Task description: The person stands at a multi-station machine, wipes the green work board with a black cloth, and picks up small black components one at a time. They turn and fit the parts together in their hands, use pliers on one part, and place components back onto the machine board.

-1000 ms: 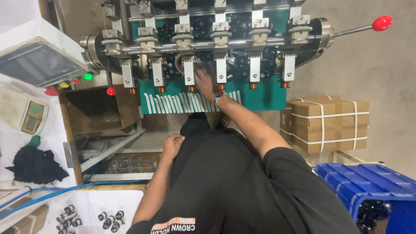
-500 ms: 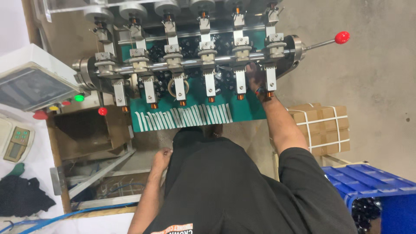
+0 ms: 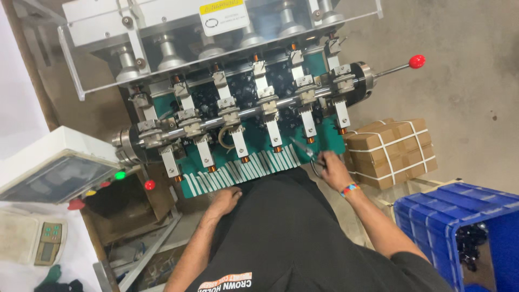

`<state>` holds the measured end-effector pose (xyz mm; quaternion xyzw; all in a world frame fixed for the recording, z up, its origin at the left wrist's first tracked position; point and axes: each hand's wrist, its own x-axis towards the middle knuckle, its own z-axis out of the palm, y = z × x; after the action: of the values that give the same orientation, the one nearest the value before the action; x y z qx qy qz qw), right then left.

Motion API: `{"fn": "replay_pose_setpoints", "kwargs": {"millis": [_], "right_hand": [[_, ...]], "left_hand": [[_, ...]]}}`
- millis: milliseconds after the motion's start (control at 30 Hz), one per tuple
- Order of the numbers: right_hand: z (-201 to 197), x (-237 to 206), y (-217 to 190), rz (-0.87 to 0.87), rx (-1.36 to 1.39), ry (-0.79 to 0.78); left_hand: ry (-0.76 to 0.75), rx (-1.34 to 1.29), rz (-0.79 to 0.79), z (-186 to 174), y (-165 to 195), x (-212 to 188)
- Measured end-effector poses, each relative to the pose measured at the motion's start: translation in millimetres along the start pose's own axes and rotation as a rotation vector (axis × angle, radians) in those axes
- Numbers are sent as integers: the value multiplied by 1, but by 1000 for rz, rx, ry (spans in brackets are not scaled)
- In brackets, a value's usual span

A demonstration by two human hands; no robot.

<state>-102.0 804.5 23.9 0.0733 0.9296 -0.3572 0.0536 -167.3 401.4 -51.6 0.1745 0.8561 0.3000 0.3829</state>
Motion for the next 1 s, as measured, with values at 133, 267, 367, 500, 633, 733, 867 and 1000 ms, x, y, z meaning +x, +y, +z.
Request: {"fn": "replay_pose_setpoints", "kwargs": {"millis": [133, 267, 367, 500, 633, 733, 867, 1000], "right_hand": [[-96, -5, -34, 205, 315, -403], [-235, 39, -70, 47, 166, -344], [-315, 96, -85, 25, -304, -261], [-352, 183, -72, 24, -384, -479], [-339, 239, -42, 53, -250, -707], [-335, 254, -26, 176, -128, -829], [-327, 265, -15, 122, -111, -887], [-315, 275, -3, -30, -141, -849]], "left_hand": [[-225, -210, 256, -57, 75, 22], [-277, -578, 328, -106, 179, 44], [6, -491, 491, -127, 259, 74], [364, -370, 531, -133, 340, 122], [661, -224, 453, -130, 380, 171], [736, -106, 343, -122, 390, 197], [786, 25, 220, -112, 388, 216], [849, 52, 260, -102, 385, 224]]}}
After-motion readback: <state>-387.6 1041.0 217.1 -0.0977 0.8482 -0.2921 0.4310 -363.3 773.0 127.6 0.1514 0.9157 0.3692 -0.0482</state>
